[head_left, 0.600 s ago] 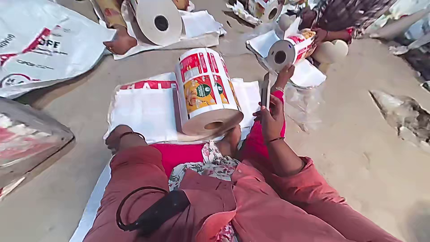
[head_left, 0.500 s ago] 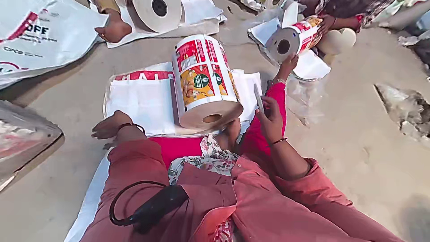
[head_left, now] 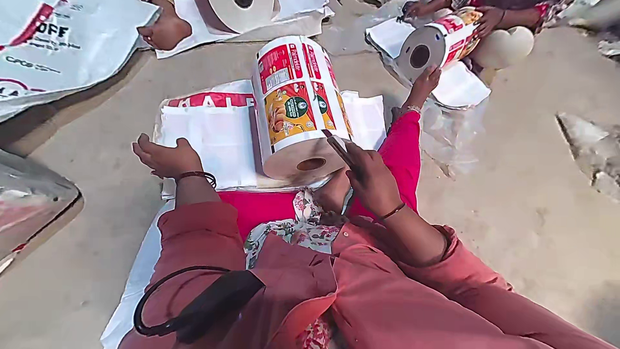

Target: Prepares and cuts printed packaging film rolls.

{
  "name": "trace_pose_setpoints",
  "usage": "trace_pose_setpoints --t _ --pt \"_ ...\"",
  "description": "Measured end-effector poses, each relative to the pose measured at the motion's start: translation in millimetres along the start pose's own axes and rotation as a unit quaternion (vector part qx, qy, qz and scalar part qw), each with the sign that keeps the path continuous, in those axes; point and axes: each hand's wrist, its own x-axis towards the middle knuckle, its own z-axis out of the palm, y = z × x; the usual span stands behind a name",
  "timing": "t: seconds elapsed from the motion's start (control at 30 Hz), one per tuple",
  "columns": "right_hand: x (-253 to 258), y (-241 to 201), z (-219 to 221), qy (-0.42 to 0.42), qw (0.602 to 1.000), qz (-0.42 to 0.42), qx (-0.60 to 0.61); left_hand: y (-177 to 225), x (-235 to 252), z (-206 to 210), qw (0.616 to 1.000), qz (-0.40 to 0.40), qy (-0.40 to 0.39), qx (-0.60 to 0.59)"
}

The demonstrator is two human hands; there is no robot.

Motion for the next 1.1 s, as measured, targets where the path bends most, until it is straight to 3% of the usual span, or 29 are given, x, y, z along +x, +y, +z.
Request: trace_pose_setpoints --t 0.27,0.43,0.6,1.1 --pt "-4.0 -9.2 8.7 -0.036 0.997 -0.020 -0.066 6.3 5.1 2.4 0.998 0.017 -0.038 -0.042" --pt "-4.8 -15.5 3.7 -0.033 0.992 -0.005 -0.122 11.2 2.7 6.0 0.994 0.073 -0.064 -0.054" --pt "-8.8 -17.8 -2.2 -0.048 0.993 -0.002 -0.104 20.5 -5.6 6.3 0.987 0.120 -0.091 -0.061" --pt "-10.0 -14.7 -6.0 -0.064 0.993 0.020 -0.099 16.7 -4.7 11.5 0.985 0.114 -0.111 -0.070"
